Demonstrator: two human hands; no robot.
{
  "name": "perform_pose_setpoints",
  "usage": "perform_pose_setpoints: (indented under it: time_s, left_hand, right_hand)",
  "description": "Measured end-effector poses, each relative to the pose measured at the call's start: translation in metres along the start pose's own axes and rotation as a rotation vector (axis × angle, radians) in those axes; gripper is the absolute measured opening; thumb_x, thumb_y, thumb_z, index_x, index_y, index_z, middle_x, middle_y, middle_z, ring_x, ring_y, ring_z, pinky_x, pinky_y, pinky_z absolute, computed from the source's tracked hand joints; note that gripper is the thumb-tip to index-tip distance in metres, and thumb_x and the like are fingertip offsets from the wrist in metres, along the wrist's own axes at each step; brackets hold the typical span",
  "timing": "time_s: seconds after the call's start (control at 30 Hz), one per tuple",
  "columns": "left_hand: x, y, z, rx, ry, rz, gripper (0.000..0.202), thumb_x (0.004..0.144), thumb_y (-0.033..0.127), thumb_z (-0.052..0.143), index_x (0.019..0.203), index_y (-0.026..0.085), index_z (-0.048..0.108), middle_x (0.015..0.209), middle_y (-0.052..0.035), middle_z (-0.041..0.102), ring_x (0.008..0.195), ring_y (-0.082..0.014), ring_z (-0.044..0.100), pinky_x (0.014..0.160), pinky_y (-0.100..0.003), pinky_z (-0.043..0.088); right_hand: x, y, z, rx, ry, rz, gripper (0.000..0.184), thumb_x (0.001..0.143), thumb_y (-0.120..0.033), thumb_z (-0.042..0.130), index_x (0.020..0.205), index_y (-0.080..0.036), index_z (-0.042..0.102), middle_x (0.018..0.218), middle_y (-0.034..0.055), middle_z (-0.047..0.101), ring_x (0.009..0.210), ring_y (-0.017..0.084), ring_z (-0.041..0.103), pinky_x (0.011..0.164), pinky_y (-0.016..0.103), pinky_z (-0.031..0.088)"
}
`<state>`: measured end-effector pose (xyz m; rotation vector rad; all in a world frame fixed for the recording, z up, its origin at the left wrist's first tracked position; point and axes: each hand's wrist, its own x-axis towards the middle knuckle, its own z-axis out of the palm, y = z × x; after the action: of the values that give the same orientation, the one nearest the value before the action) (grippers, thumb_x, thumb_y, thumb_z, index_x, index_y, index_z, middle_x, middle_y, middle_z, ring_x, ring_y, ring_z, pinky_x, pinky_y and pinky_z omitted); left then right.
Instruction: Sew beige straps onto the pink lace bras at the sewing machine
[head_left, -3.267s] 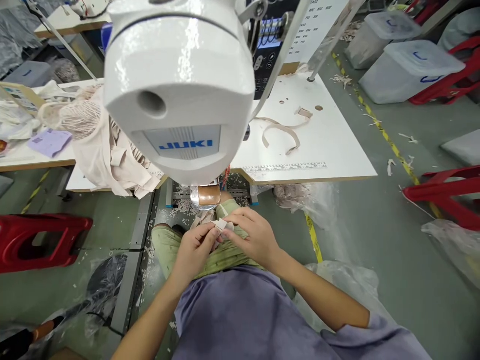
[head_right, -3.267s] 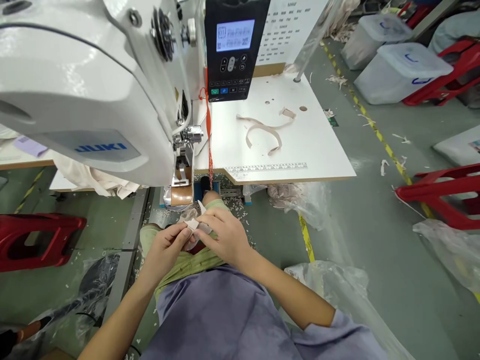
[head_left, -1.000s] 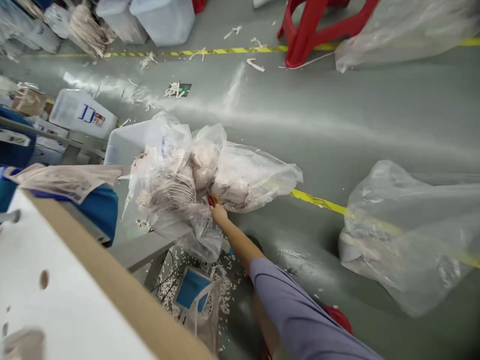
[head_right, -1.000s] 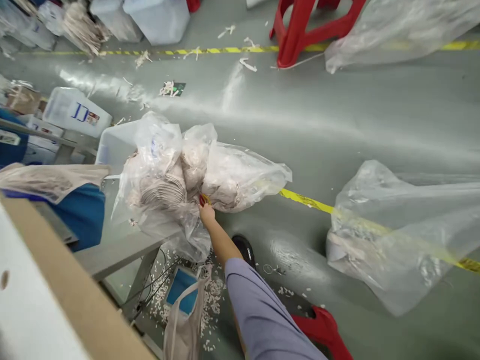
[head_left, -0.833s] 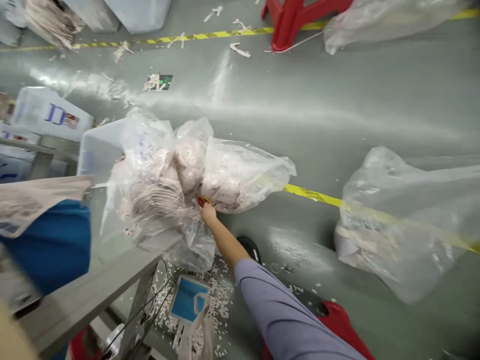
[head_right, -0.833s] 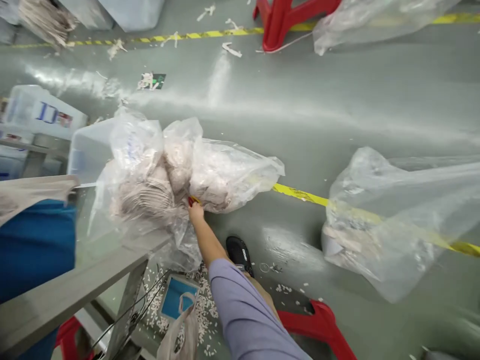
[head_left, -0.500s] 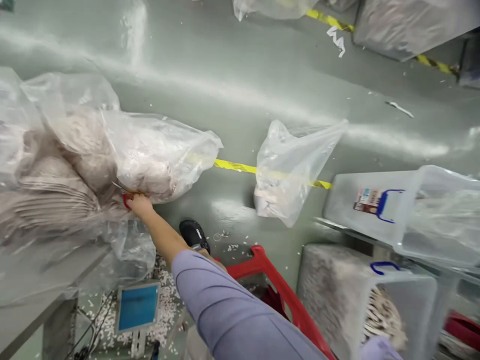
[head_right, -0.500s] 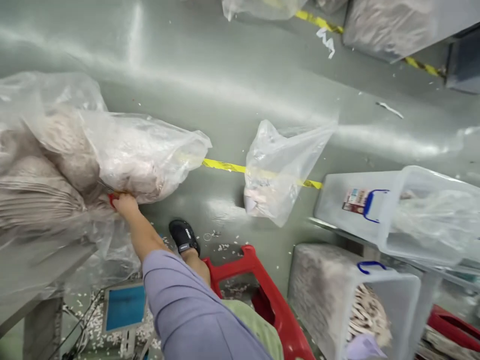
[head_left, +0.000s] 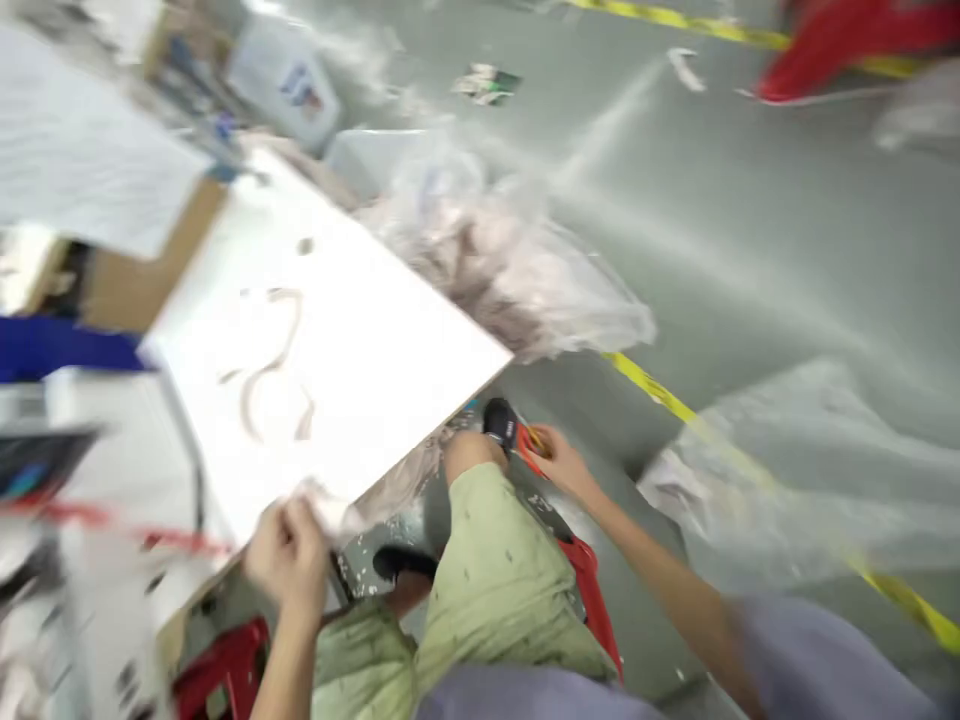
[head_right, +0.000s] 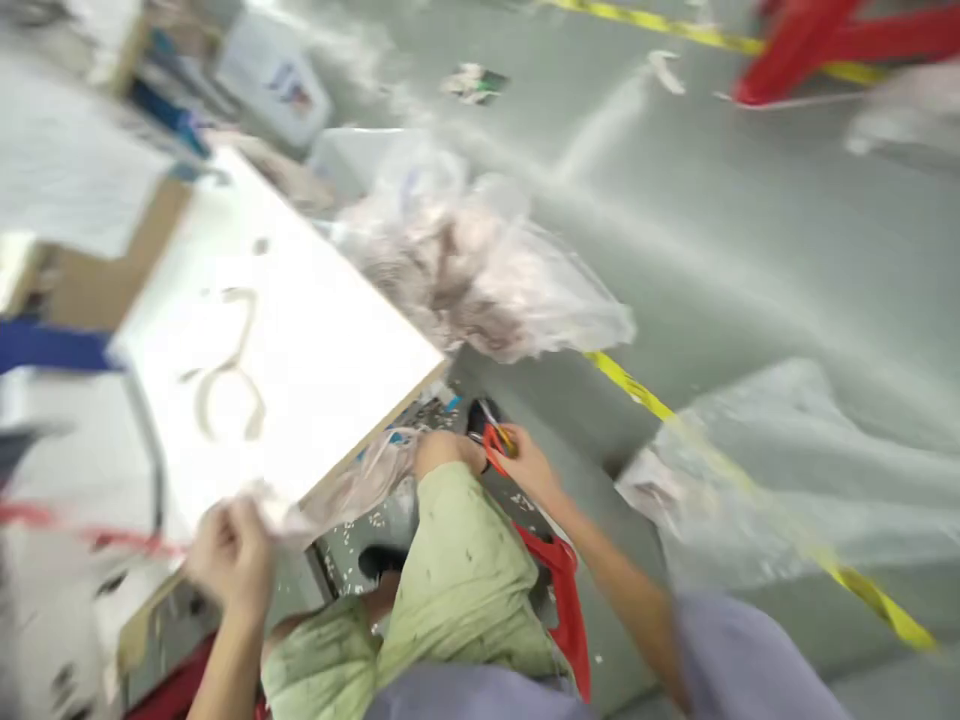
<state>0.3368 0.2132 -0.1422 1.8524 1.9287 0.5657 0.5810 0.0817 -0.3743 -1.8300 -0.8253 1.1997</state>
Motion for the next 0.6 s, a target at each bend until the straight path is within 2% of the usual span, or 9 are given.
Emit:
perform_pose_setpoints:
  time_s: [0.07, 0.13, 0.23, 0.3, 0.43, 0.5, 0.6]
  left_hand:
    - [-0.033, -0.022, -0.048, -0.124, 0.052, -0.024, 0.03, 0.097, 0.043, 0.058, 0.089, 0.015, 0.065, 0.089, -0.0029, 0.065, 0.081, -0.0149, 0.06, 0.075, -0.029, 0.051]
    - [-0.068, -0.043, -0.085, -0.406, -0.067, -0.101, 0.037, 0.093, 0.049, 0.059, 0.078, 0.016, 0.063, 0.074, 0.0001, 0.059, 0.066, -0.011, 0.051, 0.063, -0.023, 0.041]
    - [-0.122, -0.072, -0.12, -0.787, -0.281, -0.222, 0.044, 0.082, 0.057, 0.066, 0.074, 0.015, 0.063, 0.064, 0.0015, 0.053, 0.052, -0.0077, 0.036, 0.05, -0.021, 0.027]
    - [-0.156, -0.093, -0.135, -0.901, -0.326, -0.239, 0.047, 0.076, 0.06, 0.068, 0.071, 0.014, 0.062, 0.061, 0.0017, 0.05, 0.05, -0.0068, 0.032, 0.048, -0.021, 0.024]
    - [-0.213, -0.134, -0.163, -1.057, -0.362, -0.23, 0.045, 0.074, 0.057, 0.07, 0.076, 0.013, 0.064, 0.065, 0.0005, 0.053, 0.052, -0.007, 0.036, 0.049, -0.02, 0.025]
    - [-0.234, -0.15, -0.176, -1.092, -0.352, -0.207, 0.043, 0.075, 0.057, 0.07, 0.077, 0.013, 0.065, 0.069, -0.0001, 0.056, 0.054, -0.0072, 0.038, 0.049, -0.02, 0.026]
    - [-0.259, -0.167, -0.193, -1.087, -0.354, -0.169, 0.041, 0.08, 0.055, 0.067, 0.076, 0.014, 0.065, 0.061, 0.0028, 0.05, 0.05, -0.0073, 0.034, 0.047, -0.021, 0.021]
  right_hand:
    - [-0.077, -0.001, 0.002, 0.024, -0.025, -0.055, 0.042, 0.08, -0.048, 0.055, 0.111, -0.021, 0.061, 0.115, 0.0171, 0.071, 0.106, 0.032, 0.07, 0.09, 0.044, 0.056]
    - [-0.147, -0.013, 0.005, -0.052, -0.095, -0.133, 0.045, 0.081, -0.05, 0.056, 0.115, -0.021, 0.062, 0.116, 0.0147, 0.072, 0.102, 0.03, 0.072, 0.086, 0.042, 0.058]
    - [-0.234, -0.055, 0.016, -0.316, -0.172, -0.368, 0.046, 0.083, -0.046, 0.061, 0.121, -0.022, 0.063, 0.12, 0.0115, 0.071, 0.104, 0.029, 0.071, 0.085, 0.041, 0.059]
    - [-0.277, -0.09, 0.03, -0.453, -0.18, -0.565, 0.041, 0.084, -0.041, 0.062, 0.121, -0.023, 0.064, 0.122, 0.0102, 0.071, 0.106, 0.027, 0.071, 0.085, 0.039, 0.059]
    - [-0.331, -0.145, 0.066, -0.6, -0.241, -0.861, 0.037, 0.088, -0.032, 0.06, 0.124, -0.022, 0.061, 0.122, 0.0089, 0.07, 0.093, 0.022, 0.073, 0.072, 0.033, 0.06]
    - [-0.346, -0.159, 0.082, -0.646, -0.272, -0.962, 0.036, 0.089, -0.03, 0.06, 0.124, -0.021, 0.06, 0.122, 0.0089, 0.07, 0.098, 0.023, 0.072, 0.076, 0.034, 0.06]
    - [-0.359, -0.171, 0.099, -0.707, -0.285, -1.047, 0.034, 0.091, -0.031, 0.06, 0.123, -0.02, 0.059, 0.121, 0.0095, 0.07, 0.107, 0.025, 0.069, 0.083, 0.037, 0.059]
